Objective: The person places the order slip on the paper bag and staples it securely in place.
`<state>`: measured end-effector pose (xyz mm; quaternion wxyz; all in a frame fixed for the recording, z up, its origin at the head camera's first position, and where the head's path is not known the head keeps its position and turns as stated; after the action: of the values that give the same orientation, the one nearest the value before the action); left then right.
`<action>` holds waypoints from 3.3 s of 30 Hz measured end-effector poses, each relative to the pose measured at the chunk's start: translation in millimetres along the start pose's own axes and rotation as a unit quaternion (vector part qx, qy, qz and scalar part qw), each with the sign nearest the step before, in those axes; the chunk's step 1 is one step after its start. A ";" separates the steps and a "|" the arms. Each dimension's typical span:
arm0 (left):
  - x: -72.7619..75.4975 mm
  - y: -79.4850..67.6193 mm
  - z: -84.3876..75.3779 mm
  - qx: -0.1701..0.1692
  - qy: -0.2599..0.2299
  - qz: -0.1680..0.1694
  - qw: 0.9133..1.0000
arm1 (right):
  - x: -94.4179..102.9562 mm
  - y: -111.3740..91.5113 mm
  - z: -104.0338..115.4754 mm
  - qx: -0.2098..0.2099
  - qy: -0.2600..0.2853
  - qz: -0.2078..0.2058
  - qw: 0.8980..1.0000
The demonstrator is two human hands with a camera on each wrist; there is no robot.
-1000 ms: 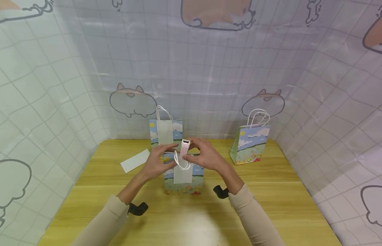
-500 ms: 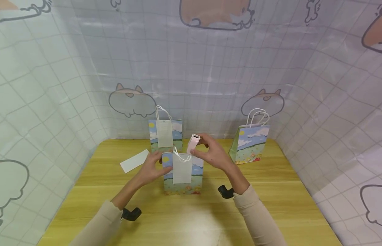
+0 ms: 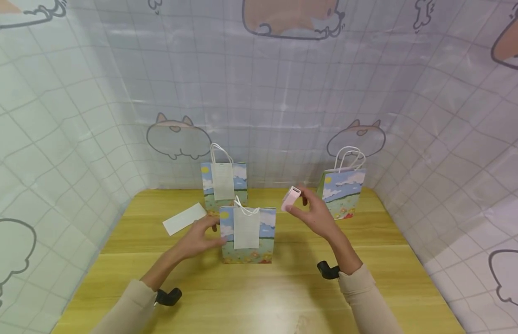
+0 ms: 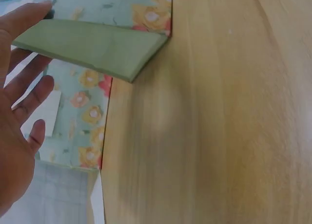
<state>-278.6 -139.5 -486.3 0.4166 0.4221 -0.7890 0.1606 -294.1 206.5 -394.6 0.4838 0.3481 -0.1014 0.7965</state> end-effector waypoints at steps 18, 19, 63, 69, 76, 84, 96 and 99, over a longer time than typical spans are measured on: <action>-8.7 18.6 4.5 0.040 -0.007 -0.013 0.999 | -23.7 -64.2 -88.2 -0.111 -0.017 0.093 0.989; -9.6 20.9 4.0 0.044 -0.007 -0.013 0.999 | -25.6 -67.7 -91.6 -0.112 -0.011 0.100 0.989; -33.5 97.6 -5.9 0.110 -0.003 -0.056 0.992 | -25.8 -138.6 -130.3 -0.185 0.071 0.212 0.957; -34.8 108.0 -4.0 0.138 -0.003 -0.059 0.989 | -26.6 -137.6 -133.2 -0.185 0.047 0.220 0.957; -36.0 118.7 -3.0 0.145 -0.005 -0.070 0.987 | -26.0 -142.7 -132.0 -0.221 0.066 0.209 0.950; -35.6 127.6 -4.4 0.161 0.003 -0.086 0.983 | -26.1 -144.8 -132.1 -0.231 0.061 0.203 0.949; -30.9 143.6 -5.3 0.193 0.024 -0.086 0.977 | -27.3 -143.9 -129.9 -0.231 0.060 0.196 0.951; -30.0 146.7 -4.6 0.200 0.021 -0.078 0.976 | -27.2 -144.7 -130.2 -0.237 0.054 0.191 0.951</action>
<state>-384.6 -33.9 -492.9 0.3517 0.5533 -0.6966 0.2915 -223.9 326.4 -533.7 0.3958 0.1536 -0.3256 0.8448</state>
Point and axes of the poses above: each hand's wrist, its own y-axis towards the middle knuckle, its own x-axis out of the back of the hand, z = x × y, the point moved 5 cm from there along y, towards the middle knuckle, and after that the axes turned 15 degrees about z, right-handed, at the moved point
